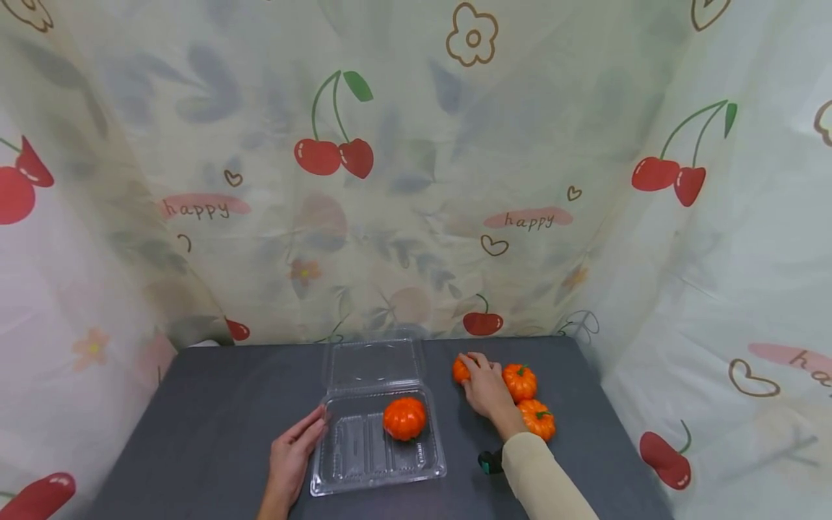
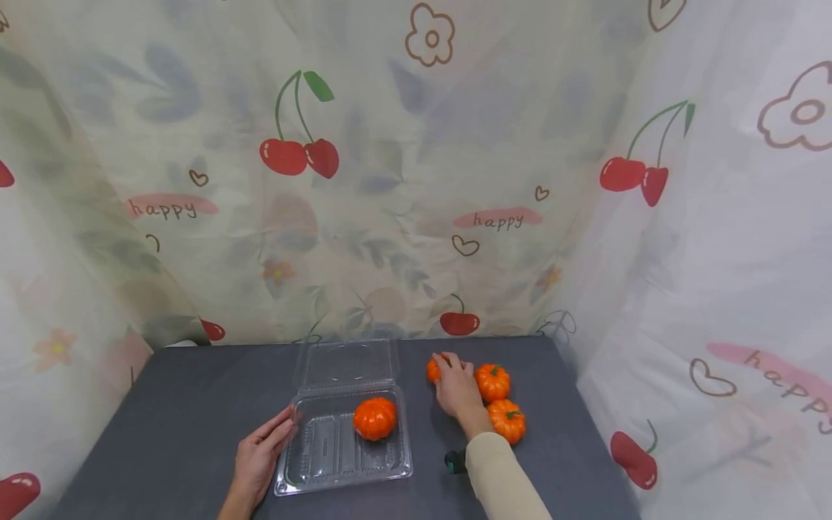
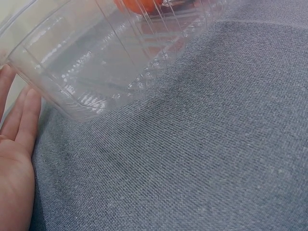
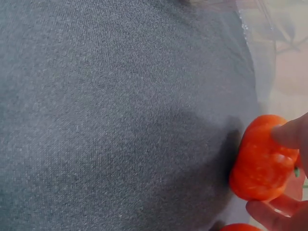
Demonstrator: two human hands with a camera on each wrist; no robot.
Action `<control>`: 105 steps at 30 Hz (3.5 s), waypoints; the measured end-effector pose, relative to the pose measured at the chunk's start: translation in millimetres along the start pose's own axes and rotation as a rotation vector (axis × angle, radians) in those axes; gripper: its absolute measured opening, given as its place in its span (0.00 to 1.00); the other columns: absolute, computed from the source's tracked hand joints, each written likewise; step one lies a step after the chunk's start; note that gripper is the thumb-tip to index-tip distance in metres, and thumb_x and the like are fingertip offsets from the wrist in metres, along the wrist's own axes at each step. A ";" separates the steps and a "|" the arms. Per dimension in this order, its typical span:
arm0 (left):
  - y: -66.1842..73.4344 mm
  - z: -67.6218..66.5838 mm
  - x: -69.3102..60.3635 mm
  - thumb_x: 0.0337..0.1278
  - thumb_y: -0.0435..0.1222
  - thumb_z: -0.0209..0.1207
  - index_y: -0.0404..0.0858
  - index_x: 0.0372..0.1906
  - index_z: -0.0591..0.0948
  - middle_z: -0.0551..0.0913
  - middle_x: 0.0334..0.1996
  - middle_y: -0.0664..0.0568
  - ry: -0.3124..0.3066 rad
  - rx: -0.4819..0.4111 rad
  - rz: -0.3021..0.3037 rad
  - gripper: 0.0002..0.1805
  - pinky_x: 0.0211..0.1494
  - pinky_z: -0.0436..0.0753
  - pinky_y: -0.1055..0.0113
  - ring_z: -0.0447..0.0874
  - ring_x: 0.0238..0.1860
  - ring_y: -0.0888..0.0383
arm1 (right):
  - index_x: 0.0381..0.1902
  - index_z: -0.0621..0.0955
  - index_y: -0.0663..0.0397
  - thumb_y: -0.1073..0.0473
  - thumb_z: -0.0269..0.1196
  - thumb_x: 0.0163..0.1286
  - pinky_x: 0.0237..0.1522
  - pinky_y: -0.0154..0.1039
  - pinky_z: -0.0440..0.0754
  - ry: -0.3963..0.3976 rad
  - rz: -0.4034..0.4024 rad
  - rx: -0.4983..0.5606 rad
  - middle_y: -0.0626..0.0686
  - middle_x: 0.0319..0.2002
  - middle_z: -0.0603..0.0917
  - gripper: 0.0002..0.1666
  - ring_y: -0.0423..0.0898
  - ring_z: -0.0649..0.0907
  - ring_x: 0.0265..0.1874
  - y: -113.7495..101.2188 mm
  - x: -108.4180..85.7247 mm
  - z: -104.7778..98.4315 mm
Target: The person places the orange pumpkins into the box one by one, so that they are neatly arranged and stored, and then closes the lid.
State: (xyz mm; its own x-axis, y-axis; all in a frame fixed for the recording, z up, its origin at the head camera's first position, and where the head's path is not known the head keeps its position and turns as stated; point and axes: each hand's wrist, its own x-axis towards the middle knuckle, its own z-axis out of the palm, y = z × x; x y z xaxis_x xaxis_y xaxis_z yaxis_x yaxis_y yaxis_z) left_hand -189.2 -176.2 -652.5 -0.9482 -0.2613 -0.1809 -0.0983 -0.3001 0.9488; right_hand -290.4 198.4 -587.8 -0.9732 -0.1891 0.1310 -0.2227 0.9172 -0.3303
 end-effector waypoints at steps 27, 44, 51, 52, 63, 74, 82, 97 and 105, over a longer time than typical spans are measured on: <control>0.5 2.1 3.5 0.60 0.36 0.70 0.29 0.66 0.77 0.89 0.50 0.61 0.032 0.046 -0.055 0.30 0.56 0.88 0.72 0.89 0.50 0.69 | 0.57 0.82 0.41 0.57 0.73 0.62 0.51 0.57 0.86 0.149 -0.006 0.005 0.53 0.59 0.77 0.24 0.63 0.76 0.53 -5.9 -2.6 9.9; -2.3 0.9 0.7 0.59 0.34 0.71 0.25 0.66 0.75 0.90 0.45 0.65 0.007 0.001 -0.007 0.32 0.56 0.87 0.71 0.89 0.50 0.68 | 0.60 0.84 0.31 0.54 0.62 0.75 0.56 0.61 0.85 0.122 -0.001 0.098 0.56 0.64 0.77 0.18 0.61 0.78 0.56 -15.1 -17.3 -4.5; -3.3 1.1 1.4 0.58 0.36 0.72 0.29 0.66 0.77 0.90 0.44 0.68 0.034 0.041 -0.058 0.32 0.56 0.88 0.71 0.89 0.49 0.70 | 0.58 0.83 0.33 0.47 0.70 0.68 0.56 0.60 0.85 0.110 0.034 0.128 0.55 0.64 0.77 0.21 0.60 0.78 0.57 -17.4 -20.6 -6.0; -3.3 1.1 1.0 0.57 0.37 0.72 0.29 0.66 0.77 0.90 0.44 0.69 0.033 0.041 -0.054 0.33 0.56 0.88 0.71 0.89 0.49 0.70 | 0.59 0.82 0.33 0.47 0.71 0.66 0.55 0.60 0.85 0.114 0.031 0.128 0.55 0.63 0.77 0.23 0.59 0.79 0.57 -18.0 -20.9 -7.0; 1.1 0.8 0.3 0.57 0.35 0.72 0.25 0.66 0.75 0.90 0.44 0.67 0.003 -0.013 -0.012 0.34 0.57 0.87 0.72 0.89 0.50 0.69 | 0.63 0.80 0.29 0.51 0.70 0.69 0.61 0.58 0.83 0.151 -0.041 0.166 0.54 0.64 0.77 0.26 0.59 0.78 0.59 -27.6 -22.1 -24.2; 0.5 -1.6 0.5 0.58 0.32 0.71 0.25 0.65 0.75 0.91 0.43 0.67 0.002 -0.035 -0.020 0.32 0.57 0.87 0.70 0.89 0.52 0.66 | 0.66 0.79 0.30 0.48 0.70 0.68 0.57 0.50 0.83 0.125 -0.130 0.133 0.50 0.68 0.77 0.28 0.55 0.73 0.55 -39.5 -27.7 -40.6; -1.9 -1.7 1.8 0.57 0.33 0.71 0.26 0.65 0.76 0.91 0.43 0.66 -0.008 -0.042 -0.023 0.31 0.57 0.87 0.71 0.89 0.52 0.65 | 0.65 0.78 0.32 0.49 0.70 0.68 0.56 0.48 0.84 0.116 -0.119 0.128 0.51 0.65 0.78 0.28 0.53 0.73 0.54 -46.2 -35.5 -48.8; -1.2 0.0 3.4 0.57 0.34 0.72 0.29 0.65 0.78 0.91 0.42 0.67 0.018 -0.026 -0.064 0.31 0.58 0.88 0.70 0.89 0.50 0.68 | 0.63 0.75 0.43 0.49 0.70 0.69 0.58 0.46 0.86 0.163 -0.314 0.183 0.48 0.58 0.79 0.28 0.46 0.80 0.54 -47.8 -40.8 -53.2; -0.1 -0.1 1.9 0.57 0.34 0.71 0.26 0.67 0.75 0.91 0.43 0.66 -0.003 -0.024 -0.043 0.33 0.57 0.87 0.71 0.89 0.49 0.69 | 0.64 0.74 0.45 0.52 0.70 0.68 0.53 0.40 0.88 0.149 -0.389 0.255 0.49 0.57 0.78 0.29 0.43 0.81 0.51 -53.1 -45.0 -54.6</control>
State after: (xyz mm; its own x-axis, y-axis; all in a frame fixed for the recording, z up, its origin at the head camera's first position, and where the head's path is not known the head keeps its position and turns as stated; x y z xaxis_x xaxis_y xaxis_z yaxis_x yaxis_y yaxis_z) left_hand -191.0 -176.7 -653.0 -0.9442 -0.2448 -0.2203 -0.1315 -0.3328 0.9338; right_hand -231.6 177.3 -525.1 -0.8001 -0.4316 0.4167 -0.5936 0.6697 -0.4462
